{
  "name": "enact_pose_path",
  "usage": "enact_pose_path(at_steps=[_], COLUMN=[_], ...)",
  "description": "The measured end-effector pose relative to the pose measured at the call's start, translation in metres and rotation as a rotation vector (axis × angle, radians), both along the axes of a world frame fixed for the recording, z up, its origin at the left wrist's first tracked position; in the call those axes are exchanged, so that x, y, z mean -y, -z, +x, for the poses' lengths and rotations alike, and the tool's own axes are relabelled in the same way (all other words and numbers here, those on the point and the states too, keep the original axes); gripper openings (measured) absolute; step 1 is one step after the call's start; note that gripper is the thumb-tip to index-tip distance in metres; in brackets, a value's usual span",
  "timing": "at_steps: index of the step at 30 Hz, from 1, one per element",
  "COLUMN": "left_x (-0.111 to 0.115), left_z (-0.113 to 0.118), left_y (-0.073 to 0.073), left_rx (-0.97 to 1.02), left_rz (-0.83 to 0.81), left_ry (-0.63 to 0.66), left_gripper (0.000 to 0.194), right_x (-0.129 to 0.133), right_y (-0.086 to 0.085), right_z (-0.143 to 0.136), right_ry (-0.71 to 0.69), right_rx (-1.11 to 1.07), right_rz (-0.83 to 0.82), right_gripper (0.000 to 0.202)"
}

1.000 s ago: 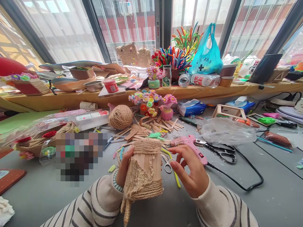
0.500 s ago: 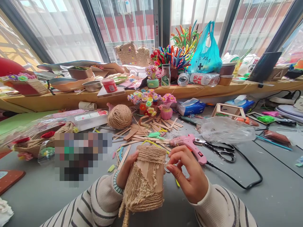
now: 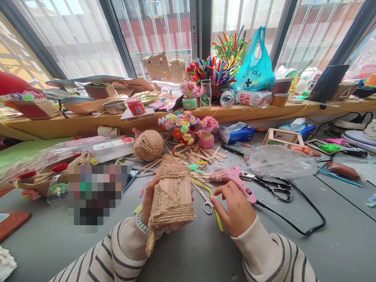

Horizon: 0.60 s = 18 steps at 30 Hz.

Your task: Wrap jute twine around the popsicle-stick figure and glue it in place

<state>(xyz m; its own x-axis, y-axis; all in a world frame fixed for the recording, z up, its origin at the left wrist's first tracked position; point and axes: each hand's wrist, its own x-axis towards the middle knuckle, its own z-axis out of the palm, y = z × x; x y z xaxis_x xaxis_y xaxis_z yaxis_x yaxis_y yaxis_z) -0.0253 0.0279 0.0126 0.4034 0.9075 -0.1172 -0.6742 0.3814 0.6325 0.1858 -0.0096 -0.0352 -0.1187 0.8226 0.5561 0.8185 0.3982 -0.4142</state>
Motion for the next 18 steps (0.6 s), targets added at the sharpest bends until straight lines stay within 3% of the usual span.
enact_pose_path(at_steps=[2, 4, 7, 12, 18], left_x=[-0.003, -0.005, -0.005, -0.001, -0.001], left_z=[-0.003, -0.004, -0.001, 0.009, 0.011], left_y=[0.002, 0.004, 0.003, -0.009, -0.012], left_rx=[0.008, -0.004, -0.024, 0.012, 0.015], left_rz=[-0.035, -0.062, -0.111, -0.169, -0.187], left_ry=[0.025, 0.025, -0.045, -0.201, -0.256], left_gripper=[0.054, 0.057, 0.055, 0.043, 0.052], right_x=[-0.002, 0.0, 0.005, 0.008, 0.01], right_y=[0.009, 0.015, 0.018, 0.019, 0.02], right_z=[0.002, -0.001, -0.009, -0.013, -0.009], right_ry=[-0.051, 0.043, 0.107, 0.138, 0.218], right_rx=[0.188, 0.27, 0.291, 0.304, 0.42], right_rz=[-0.055, -0.101, -0.155, -0.185, -0.197], right_gripper=[0.02, 0.013, 0.004, 0.008, 0.01])
